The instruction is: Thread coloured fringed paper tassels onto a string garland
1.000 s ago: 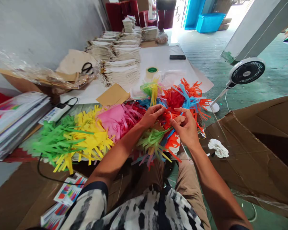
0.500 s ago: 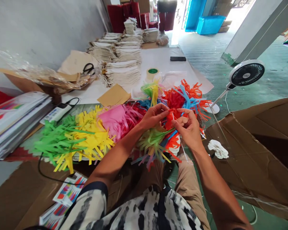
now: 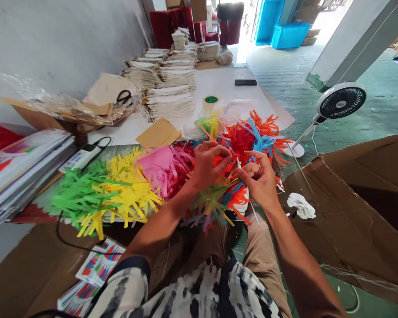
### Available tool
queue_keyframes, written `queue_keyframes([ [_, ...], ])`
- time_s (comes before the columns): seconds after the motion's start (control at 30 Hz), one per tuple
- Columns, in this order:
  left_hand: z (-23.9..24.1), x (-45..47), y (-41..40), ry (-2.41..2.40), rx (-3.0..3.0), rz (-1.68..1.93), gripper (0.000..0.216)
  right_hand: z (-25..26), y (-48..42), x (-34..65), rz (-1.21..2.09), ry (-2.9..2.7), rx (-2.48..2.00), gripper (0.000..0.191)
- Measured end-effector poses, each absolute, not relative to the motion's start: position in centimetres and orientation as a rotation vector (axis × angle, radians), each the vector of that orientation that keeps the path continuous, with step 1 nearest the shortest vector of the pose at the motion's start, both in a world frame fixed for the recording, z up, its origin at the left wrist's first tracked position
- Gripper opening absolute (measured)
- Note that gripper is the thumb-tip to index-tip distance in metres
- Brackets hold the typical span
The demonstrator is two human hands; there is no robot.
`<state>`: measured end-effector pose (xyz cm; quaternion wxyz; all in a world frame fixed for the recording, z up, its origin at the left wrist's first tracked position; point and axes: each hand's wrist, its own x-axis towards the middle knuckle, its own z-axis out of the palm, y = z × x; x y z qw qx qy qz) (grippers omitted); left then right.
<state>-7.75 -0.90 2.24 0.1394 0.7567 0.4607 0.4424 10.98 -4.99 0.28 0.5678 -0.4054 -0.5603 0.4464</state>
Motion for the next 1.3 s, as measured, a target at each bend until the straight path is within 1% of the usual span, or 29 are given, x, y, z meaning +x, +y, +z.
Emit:
queue_keyframes([
  [0.13,-0.8,-6.4,-0.3,1.079,1.705,1.187,0.025,-0.1,-5.0,10.9,1.062,-1.34,-0.949,0.049],
  [0.3,-1.5,-6.1,0.0,0.879,1.388,1.11,0.038,-0.3,-5.0,10.6,1.099,-1.341,-0.993,0.043],
  [0.4,-1.2,-6.1,-0.3,0.896,1.406,1.128,0.035,-0.4,-4.9,10.5,1.132,-1.331,-0.994,0.043],
  [0.57,-1.5,-6.0,-0.6,1.0,1.594,1.185,0.02,-0.4,-4.8,10.5,1.143,-1.317,-1.01,0.043],
  [0.73,-1.5,-6.0,-0.9,1.105,1.763,1.239,0.012,-0.4,-4.9,10.4,1.156,-1.296,-1.009,0.043],
  [0.9,-1.1,-6.0,-1.3,1.123,1.868,1.25,0.012,-0.3,-4.9,10.4,1.176,-1.282,-0.993,0.044],
  [1.0,-1.2,-5.9,-1.2,1.04,1.768,1.25,0.015,-0.2,-5.0,10.5,1.192,-1.284,-0.993,0.047],
  [1.17,-1.7,-6.0,-0.7,0.914,1.557,1.186,0.025,-0.3,-5.0,10.4,1.194,-1.287,-1.013,0.045],
  [1.3,-1.7,-6.1,-0.5,0.972,1.556,1.182,0.024,-0.5,-4.9,10.4,1.187,-1.306,-1.02,0.046],
])
